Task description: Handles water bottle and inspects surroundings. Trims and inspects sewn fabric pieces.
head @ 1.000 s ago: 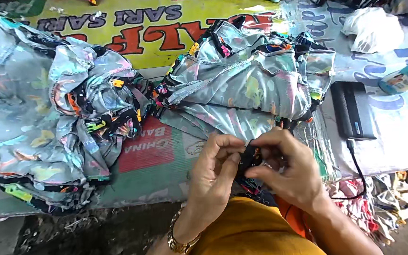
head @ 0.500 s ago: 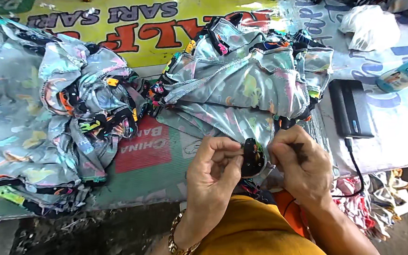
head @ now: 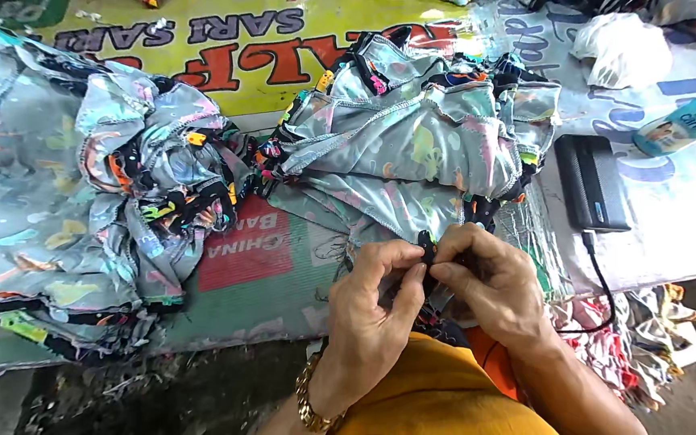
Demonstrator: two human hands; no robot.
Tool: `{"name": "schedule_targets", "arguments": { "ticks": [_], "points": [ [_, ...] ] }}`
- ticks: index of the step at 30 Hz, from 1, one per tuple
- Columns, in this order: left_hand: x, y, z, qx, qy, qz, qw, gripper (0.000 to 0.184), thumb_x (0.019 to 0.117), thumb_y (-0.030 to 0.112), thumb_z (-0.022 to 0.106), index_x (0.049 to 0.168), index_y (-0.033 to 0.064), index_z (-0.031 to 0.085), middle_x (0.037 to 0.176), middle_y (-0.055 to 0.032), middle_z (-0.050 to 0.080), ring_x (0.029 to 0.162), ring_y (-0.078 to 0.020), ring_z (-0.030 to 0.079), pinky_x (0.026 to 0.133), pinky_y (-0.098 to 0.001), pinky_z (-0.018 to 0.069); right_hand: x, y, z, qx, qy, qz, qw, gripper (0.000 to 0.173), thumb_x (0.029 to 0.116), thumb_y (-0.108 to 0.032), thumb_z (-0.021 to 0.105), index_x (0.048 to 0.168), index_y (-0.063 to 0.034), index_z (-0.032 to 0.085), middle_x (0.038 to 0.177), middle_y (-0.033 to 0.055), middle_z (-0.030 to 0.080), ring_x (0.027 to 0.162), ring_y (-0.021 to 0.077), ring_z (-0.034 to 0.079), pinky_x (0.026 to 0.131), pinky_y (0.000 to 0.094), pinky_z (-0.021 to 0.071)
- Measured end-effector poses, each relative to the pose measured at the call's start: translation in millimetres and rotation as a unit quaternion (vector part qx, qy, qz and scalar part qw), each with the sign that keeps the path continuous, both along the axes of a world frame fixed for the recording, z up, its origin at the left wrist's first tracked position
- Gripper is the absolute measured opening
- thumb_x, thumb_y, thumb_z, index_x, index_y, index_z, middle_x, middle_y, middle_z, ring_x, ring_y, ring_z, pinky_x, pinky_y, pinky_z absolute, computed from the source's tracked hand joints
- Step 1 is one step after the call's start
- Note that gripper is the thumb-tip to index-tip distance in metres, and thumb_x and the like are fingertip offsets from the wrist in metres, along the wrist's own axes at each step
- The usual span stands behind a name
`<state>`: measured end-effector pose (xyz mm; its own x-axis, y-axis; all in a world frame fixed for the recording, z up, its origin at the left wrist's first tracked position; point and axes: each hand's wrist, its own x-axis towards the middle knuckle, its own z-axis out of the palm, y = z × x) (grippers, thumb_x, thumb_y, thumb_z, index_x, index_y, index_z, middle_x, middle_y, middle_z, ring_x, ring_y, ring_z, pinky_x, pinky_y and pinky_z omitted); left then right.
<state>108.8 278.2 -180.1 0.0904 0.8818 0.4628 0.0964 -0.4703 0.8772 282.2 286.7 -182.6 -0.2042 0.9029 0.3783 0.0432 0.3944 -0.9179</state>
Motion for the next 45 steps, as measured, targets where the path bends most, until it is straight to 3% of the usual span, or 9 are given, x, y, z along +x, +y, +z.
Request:
{"name": "schedule_targets", "arguments": {
  "ticks": [8,14,19,23,27,29,35,39,45],
  "points": [
    [-0.8,1.3,0.2,-0.023,-0.032,-0.03,0.999,0.012,0.0982,0.001,0.062,0.11,0.0028,0.06,0.102,0.0002,0.07,0.093,-0.0029,0.068,0.086,-0.0207,0.0592,4.3,4.3,-6.9,-0.126,0.176,0.102,0.971,0.005,0.1014,-0.015,0.061,0.1,-0.0119,0.066,0.083,-0.007,0.06,0.063,-0.0057,0.05,0.054,0.0097,0.0421],
    [-3.9,1.6,-1.4,-0.004,-0.025,-0.017,1.0,0.008,0.102,0.006,0.06,0.109,0.0057,0.062,0.102,0.0014,0.07,0.096,-0.0026,0.067,0.088,-0.0205,0.0578,6.8,2.0,-6.3,-0.148,0.241,0.159,0.946,0.007,0.1014,-0.016,0.062,0.1,-0.0116,0.067,0.083,-0.0064,0.061,0.063,-0.0054,0.05,0.054,0.0105,0.0413],
    [-11.7,4.8,-0.4,-0.058,-0.086,-0.011,0.994,0.014,0.1021,0.005,0.058,0.114,0.0109,0.061,0.102,0.003,0.069,0.09,-0.0046,0.068,0.081,-0.0216,0.0595,14.0,-3.5,6.9,-0.064,0.191,0.152,0.968,0.014,0.1034,-0.02,0.059,0.099,-0.0086,0.066,0.083,-0.0071,0.061,0.073,-0.0049,0.053,0.063,0.0119,0.0431],
    [-9.7,1.7,0.5,-0.072,-0.099,-0.018,0.992,0.014,0.1012,0.004,0.059,0.113,0.0106,0.061,0.102,0.0022,0.07,0.09,-0.0053,0.069,0.082,-0.0216,0.0594,1.1,-2.7,7.8,0.055,0.009,-0.008,0.998,0.012,0.1002,-0.016,0.066,0.096,-0.0047,0.065,0.083,-0.0032,0.064,0.075,-0.0057,0.057,0.066,0.0084,0.0471],
    [-7.9,0.0,-1.3,-0.048,-0.071,-0.03,0.996,0.018,0.1022,0.012,0.062,0.12,0.0108,0.061,0.106,0.0034,0.07,0.095,-0.0052,0.069,0.087,-0.0226,0.0596,-16.0,1.5,-3.2,0.17,-0.136,-0.118,0.969,0.01,0.0971,-0.013,0.069,0.1,-0.0038,0.065,0.092,0.0041,0.066,0.082,0.002,0.063,0.071,0.0129,0.0513],
    [-8.4,0.2,-3.3,-0.043,-0.051,-0.034,0.997,0.025,0.1007,0.014,0.065,0.125,0.0101,0.059,0.107,0.002,0.07,0.096,-0.0067,0.07,0.087,-0.0233,0.0602,-17.5,4.0,-4.5,0.154,-0.109,-0.103,0.977,0.007,0.0979,-0.01,0.067,0.097,-0.0035,0.065,0.091,0.0037,0.066,0.083,0.0016,0.063,0.072,0.0126,0.0524],
    [-6.5,0.3,-2.8,-0.073,-0.104,-0.028,0.992,0.02,0.1001,0.005,0.063,0.119,0.0097,0.061,0.102,0.0014,0.071,0.091,-0.0064,0.069,0.082,-0.0219,0.0598,-7.4,2.3,-2.2,0.001,0.017,0.049,0.999,0.01,0.1038,-0.013,0.058,0.098,-0.0051,0.059,0.085,-0.0017,0.057,0.071,-0.0035,0.053,0.063,0.0102,0.0464],
    [-3.3,0.9,-4.7,-0.081,-0.128,-0.019,0.988,0.016,0.0997,0.004,0.063,0.114,0.0099,0.062,0.1,0.0011,0.069,0.088,-0.0063,0.069,0.081,-0.0223,0.0599,-3.7,2.0,-3.5,-0.012,0.04,0.086,0.995,0.012,0.105,-0.014,0.055,0.098,-0.0045,0.058,0.085,-0.0021,0.054,0.07,-0.0045,0.05,0.061,0.0096,0.0434],
    [-3.4,3.3,-6.1,-0.1,-0.185,-0.022,0.977,0.018,0.0974,-0.002,0.062,0.111,0.01,0.059,0.098,-0.0013,0.07,0.089,-0.0081,0.069,0.083,-0.0238,0.0588,-3.8,3.1,-5.7,0.038,0.027,0.109,0.993,0.016,0.1059,-0.014,0.055,0.1,-0.0001,0.058,0.089,0.003,0.056,0.08,-0.0016,0.054,0.07,0.0115,0.0457]
  ]
}}
